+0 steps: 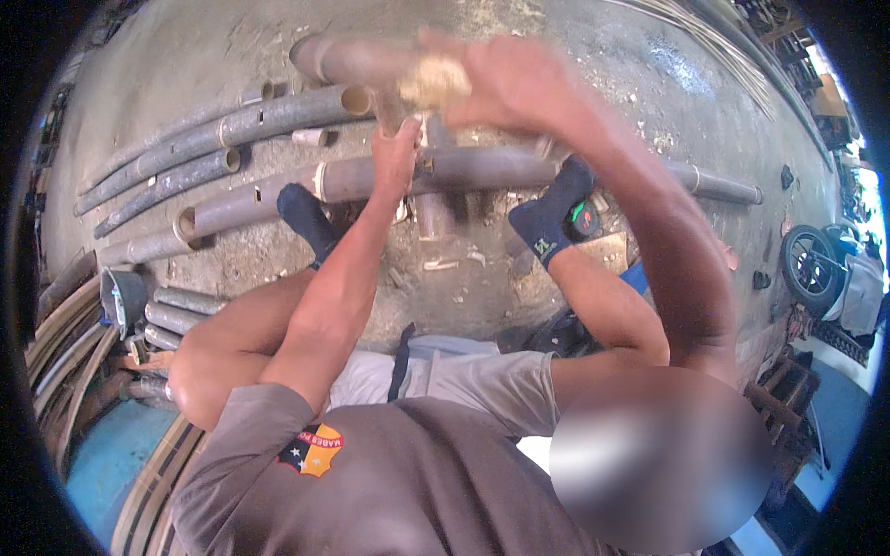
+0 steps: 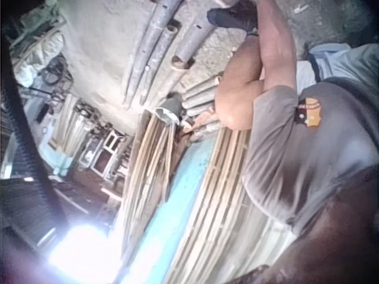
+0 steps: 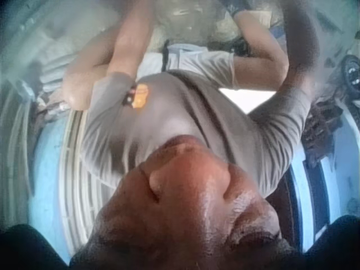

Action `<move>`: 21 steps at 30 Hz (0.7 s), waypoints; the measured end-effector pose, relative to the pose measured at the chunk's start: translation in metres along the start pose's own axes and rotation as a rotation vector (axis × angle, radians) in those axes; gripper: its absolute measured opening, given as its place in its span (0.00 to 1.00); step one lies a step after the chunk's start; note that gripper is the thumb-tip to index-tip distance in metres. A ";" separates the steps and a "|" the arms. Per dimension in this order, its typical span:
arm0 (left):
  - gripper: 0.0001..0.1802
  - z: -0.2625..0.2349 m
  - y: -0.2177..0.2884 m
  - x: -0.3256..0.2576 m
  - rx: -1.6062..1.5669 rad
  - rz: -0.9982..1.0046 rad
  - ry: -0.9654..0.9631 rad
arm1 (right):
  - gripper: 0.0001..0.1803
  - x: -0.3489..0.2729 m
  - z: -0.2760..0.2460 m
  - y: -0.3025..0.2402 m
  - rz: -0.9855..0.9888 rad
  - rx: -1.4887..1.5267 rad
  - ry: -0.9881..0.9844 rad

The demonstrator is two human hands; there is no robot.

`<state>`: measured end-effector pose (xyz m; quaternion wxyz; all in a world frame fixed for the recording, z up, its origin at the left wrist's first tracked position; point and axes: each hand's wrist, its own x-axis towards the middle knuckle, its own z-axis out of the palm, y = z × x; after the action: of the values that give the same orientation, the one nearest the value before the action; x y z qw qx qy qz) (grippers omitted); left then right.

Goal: The person sits on the floor and uses a chisel and wooden mallet to carve rectangular slots into a long bamboo pole. They repeatedly position the chisel, strike it with the mallet, and clear debris from the cut.

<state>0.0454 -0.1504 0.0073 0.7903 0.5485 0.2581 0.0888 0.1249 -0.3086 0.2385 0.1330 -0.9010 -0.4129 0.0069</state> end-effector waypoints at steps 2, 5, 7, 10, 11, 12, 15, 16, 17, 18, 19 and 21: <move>0.13 -0.010 0.004 -0.003 -0.011 -0.014 0.031 | 0.32 0.024 -0.031 -0.007 -0.081 0.224 0.148; 0.13 0.006 0.005 -0.003 -0.024 -0.009 -0.010 | 0.34 0.043 -0.068 -0.014 0.020 0.412 0.303; 0.13 0.017 0.005 -0.005 0.002 -0.046 -0.054 | 0.36 0.029 -0.052 -0.013 0.234 0.169 0.116; 0.13 0.004 0.015 0.000 0.068 -0.063 -0.014 | 0.31 0.016 0.009 -0.003 0.127 0.022 -0.096; 0.13 0.008 0.017 0.003 0.052 -0.015 0.010 | 0.29 0.014 0.012 0.002 0.099 0.030 -0.113; 0.13 0.001 0.010 -0.003 0.043 -0.001 0.061 | 0.29 0.029 -0.010 -0.004 0.167 0.142 -0.122; 0.12 0.007 0.000 -0.001 0.014 -0.036 -0.017 | 0.30 0.029 -0.043 -0.012 0.352 0.273 -0.161; 0.12 0.012 0.000 -0.001 0.017 -0.046 -0.027 | 0.31 0.023 -0.035 -0.008 0.311 0.210 -0.192; 0.12 0.018 0.000 -0.002 0.020 -0.056 -0.040 | 0.34 0.014 -0.024 -0.002 0.273 0.146 -0.222; 0.12 0.006 0.000 0.001 0.043 -0.054 0.003 | 0.36 0.017 0.000 0.002 0.185 0.115 -0.257; 0.13 0.002 -0.004 0.002 0.031 -0.068 0.020 | 0.39 0.013 0.010 -0.002 0.132 0.063 -0.292; 0.13 0.002 -0.006 0.010 -0.003 -0.090 0.027 | 0.43 0.009 0.002 -0.006 0.117 -0.009 -0.319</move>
<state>0.0546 -0.1500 -0.0004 0.7909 0.5337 0.2933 0.0609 0.1265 -0.2979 0.2385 0.0611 -0.9116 -0.3756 0.1554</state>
